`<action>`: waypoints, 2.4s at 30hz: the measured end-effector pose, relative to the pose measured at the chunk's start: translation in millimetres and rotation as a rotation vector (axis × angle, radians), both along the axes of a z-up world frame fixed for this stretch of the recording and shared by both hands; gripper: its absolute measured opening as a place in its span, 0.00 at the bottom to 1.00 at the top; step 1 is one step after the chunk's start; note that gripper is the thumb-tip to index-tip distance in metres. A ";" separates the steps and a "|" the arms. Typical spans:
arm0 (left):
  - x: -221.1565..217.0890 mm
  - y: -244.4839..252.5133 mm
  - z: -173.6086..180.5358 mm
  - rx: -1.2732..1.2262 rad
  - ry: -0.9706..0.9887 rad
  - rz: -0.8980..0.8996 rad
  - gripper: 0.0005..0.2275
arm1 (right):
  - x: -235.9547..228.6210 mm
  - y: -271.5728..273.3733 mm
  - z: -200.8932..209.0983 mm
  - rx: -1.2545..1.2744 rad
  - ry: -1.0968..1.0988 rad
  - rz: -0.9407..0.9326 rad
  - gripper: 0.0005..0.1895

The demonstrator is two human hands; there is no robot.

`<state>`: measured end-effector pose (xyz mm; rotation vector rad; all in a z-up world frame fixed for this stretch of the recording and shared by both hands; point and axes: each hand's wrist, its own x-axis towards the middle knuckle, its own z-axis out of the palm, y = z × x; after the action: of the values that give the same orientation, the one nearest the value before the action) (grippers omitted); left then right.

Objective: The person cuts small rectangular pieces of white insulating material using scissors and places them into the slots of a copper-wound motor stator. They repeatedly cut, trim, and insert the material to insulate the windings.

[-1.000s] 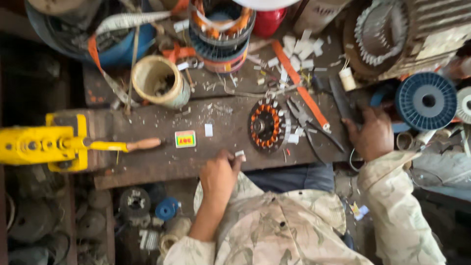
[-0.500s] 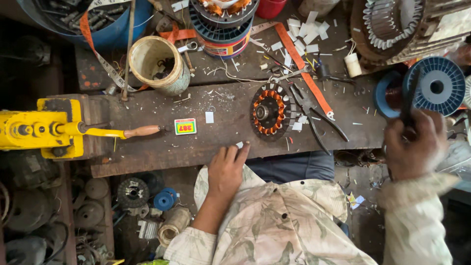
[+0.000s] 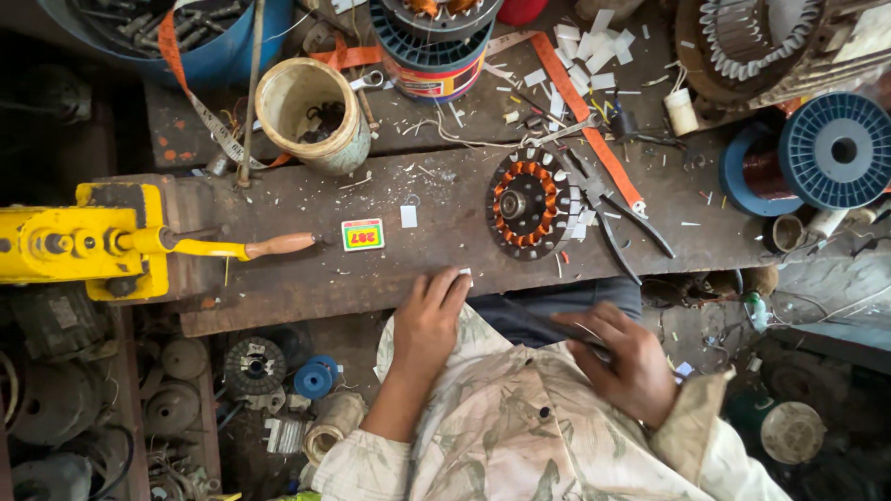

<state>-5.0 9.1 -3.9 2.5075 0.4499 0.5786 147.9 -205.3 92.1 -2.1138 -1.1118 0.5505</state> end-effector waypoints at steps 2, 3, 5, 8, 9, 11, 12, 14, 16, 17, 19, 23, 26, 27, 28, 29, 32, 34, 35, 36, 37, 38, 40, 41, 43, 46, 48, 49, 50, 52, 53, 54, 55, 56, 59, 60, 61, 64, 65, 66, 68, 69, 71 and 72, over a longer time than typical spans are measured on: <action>-2.2 -1.7 3.3 0.032 0.025 -0.016 0.16 | -5.0 13.0 -5.3 -0.093 -0.066 -0.006 0.17; -2.8 -4.3 4.8 0.044 0.025 -0.016 0.16 | -8.5 18.8 -6.5 -0.161 -0.115 -0.031 0.17; -6.9 -9.7 6.1 0.097 0.015 -0.016 0.18 | -14.8 29.1 -7.2 -0.291 -0.198 -0.025 0.19; -13.1 -14.2 3.2 0.200 0.009 -0.030 0.20 | -18.2 41.6 -6.0 -0.358 -0.342 0.077 0.26; -16.2 -13.8 1.2 0.220 0.032 -0.039 0.21 | -19.1 45.1 -5.7 -0.303 -0.405 0.123 0.27; -19.5 -13.2 -3.0 0.243 0.058 -0.056 0.22 | -19.8 53.0 -6.0 -0.214 -0.504 0.191 0.29; -19.8 -14.1 -5.4 0.245 0.063 -0.062 0.22 | -19.9 55.9 -6.3 -0.183 -0.538 0.215 0.30; -21.5 -17.1 -8.4 0.242 0.071 -0.069 0.22 | -20.5 60.2 -7.3 -0.184 -0.569 0.263 0.29; -20.5 -18.3 -9.9 0.235 0.072 -0.070 0.22 | -19.0 66.0 -10.6 -0.250 -0.566 0.306 0.25; -20.1 -16.8 -10.3 0.227 0.071 -0.066 0.22 | -18.7 68.7 -12.6 -0.258 -0.592 0.311 0.24; -19.7 -19.2 -10.8 0.198 0.069 -0.069 0.21 | -20.8 68.5 -16.3 -0.290 -0.636 0.315 0.23; -17.3 -20.6 -9.3 0.138 -0.011 -0.014 0.18 | -16.1 69.5 -20.9 -0.225 -0.701 0.393 0.20; -13.6 -19.7 -8.2 0.100 -0.038 0.045 0.16 | -14.0 64.7 -17.9 -0.250 -0.711 0.471 0.18; -14.8 -19.5 -7.7 0.101 -0.046 0.055 0.15 | -14.6 63.0 -17.3 -0.258 -0.707 0.484 0.17; -13.7 -18.8 -7.6 0.102 -0.058 0.062 0.15 | -14.0 61.3 -16.4 -0.268 -0.708 0.493 0.17; -11.4 -17.8 -7.7 0.058 -0.050 0.069 0.14 | -12.9 60.5 -15.9 -0.263 -0.716 0.503 0.17; -7.6 -14.5 -5.0 0.000 -0.016 0.084 0.11 | -12.4 60.0 -15.2 -0.239 -0.733 0.544 0.17; -6.2 -13.9 -0.1 0.053 0.007 0.075 0.10 | -14.4 57.3 -14.0 -0.225 -0.737 0.576 0.19; -6.4 -12.9 2.7 0.056 0.020 0.066 0.13 | -14.3 57.5 -15.2 -0.212 -0.722 0.566 0.18; -6.9 -12.6 5.6 0.056 0.032 0.055 0.16 | -14.2 57.3 -16.5 -0.203 -0.707 0.556 0.18; -7.1 -12.2 8.2 0.057 0.045 0.043 0.19 | -14.0 56.2 -17.2 -0.194 -0.692 0.545 0.18; -6.1 -11.1 10.4 0.044 0.030 0.043 0.18 | -14.2 54.4 -17.1 -0.187 -0.680 0.529 0.18; -3.6 -7.8 12.5 0.021 -0.001 0.045 0.15 | -13.5 51.8 -15.2 -0.172 -0.659 0.498 0.20; -3.1 -5.4 12.1 -0.006 -0.004 0.037 0.16 | -12.0 50.7 -13.2 -0.175 -0.694 0.489 0.20; -8.2 -3.2 8.2 -0.064 0.002 0.041 0.16 | -10.3 48.9 -8.3 -0.178 -0.753 0.492 0.20; -14.8 -6.6 -3.6 0.102 -0.049 0.004 0.14 | -3.4 58.5 -9.9 -0.113 -0.734 0.475 0.19; -21.1 -12.7 -9.4 0.181 -0.056 0.022 0.17 | -6.8 62.6 -7.0 -0.136 -0.741 0.504 0.19; -22.1 -12.2 -13.4 0.225 -0.062 0.035 0.18 | -6.3 67.1 -6.4 -0.143 -0.748 0.520 0.19; -23.5 -12.7 -18.4 0.225 -0.071 0.022 0.18 | -6.6 67.9 -5.5 -0.136 -0.747 0.533 0.19; -25.7 -13.3 -28.0 0.223 -0.089 -0.005 0.18 | -5.5 68.7 -5.4 -0.126 -0.743 0.560 0.18; -26.8 -14.8 -31.0 0.216 -0.082 -0.006 0.18 | -4.7 69.2 -5.7 -0.138 -0.730 0.570 0.17; -26.3 -15.5 -33.1 0.209 -0.077 -0.006 0.18 | -2.5 70.4 -5.9 -0.150 -0.719 0.581 0.17; -25.7 -16.2 -34.0 0.203 -0.072 -0.006 0.19 | -1.2 71.0 -5.7 -0.162 -0.709 0.593 0.17; -25.3 -15.5 -34.1 0.172 -0.071 -0.001 0.19 | -1.4 71.9 -5.8 -0.155 -0.706 0.584 0.17; -25.2 -15.6 -31.1 0.093 -0.058 0.011 0.21 | -3.6 71.9 -6.0 -0.167 -0.704 0.572 0.18; -25.2 -14.8 -29.3 0.085 -0.050 0.016 0.21 | -4.2 72.8 -6.1 -0.186 -0.709 0.577 0.18; -25.4 -13.9 -27.0 0.076 -0.042 0.021 0.21 | -5.1 73.9 -6.0 -0.206 -0.715 0.582 0.18; -24.0 -12.1 -20.7 0.075 -0.069 0.016 0.21 | -4.2 75.8 -4.5 -0.241 -0.702 0.581 0.16; -24.8 -11.4 -19.5 0.064 -0.066 0.012 0.22 | -6.4 77.3 -6.2 -0.208 -0.723 0.569 0.17; -25.1 -10.9 -19.0 0.052 -0.064 0.007 0.22 | -9.4 79.5 -8.7 -0.176 -0.744 0.556 0.17; -24.9 -10.9 -19.3 0.038 -0.063 0.006 0.23 | -12.7 80.3 -10.8 -0.163 -0.765 0.534 0.17; -24.3 -12.0 -19.7 0.035 -0.064 0.010 0.23 | -14.4 79.8 -10.9 -0.181 -0.766 0.524 0.17; -24.9 -10.8 -21.3 0.033 -0.064 0.017 0.23 | -16.1 81.9 -13.1 -0.195 -0.760 0.511 0.17; -24.3 -10.8 -22.4 0.028 -0.066 0.013 0.24 | -16.2 81.8 -13.9 -0.201 -0.754 0.502 0.16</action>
<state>-29.3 -1.7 -26.3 2.5054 0.4367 0.6757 131.7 -123.5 78.2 -2.2739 -2.1151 0.0541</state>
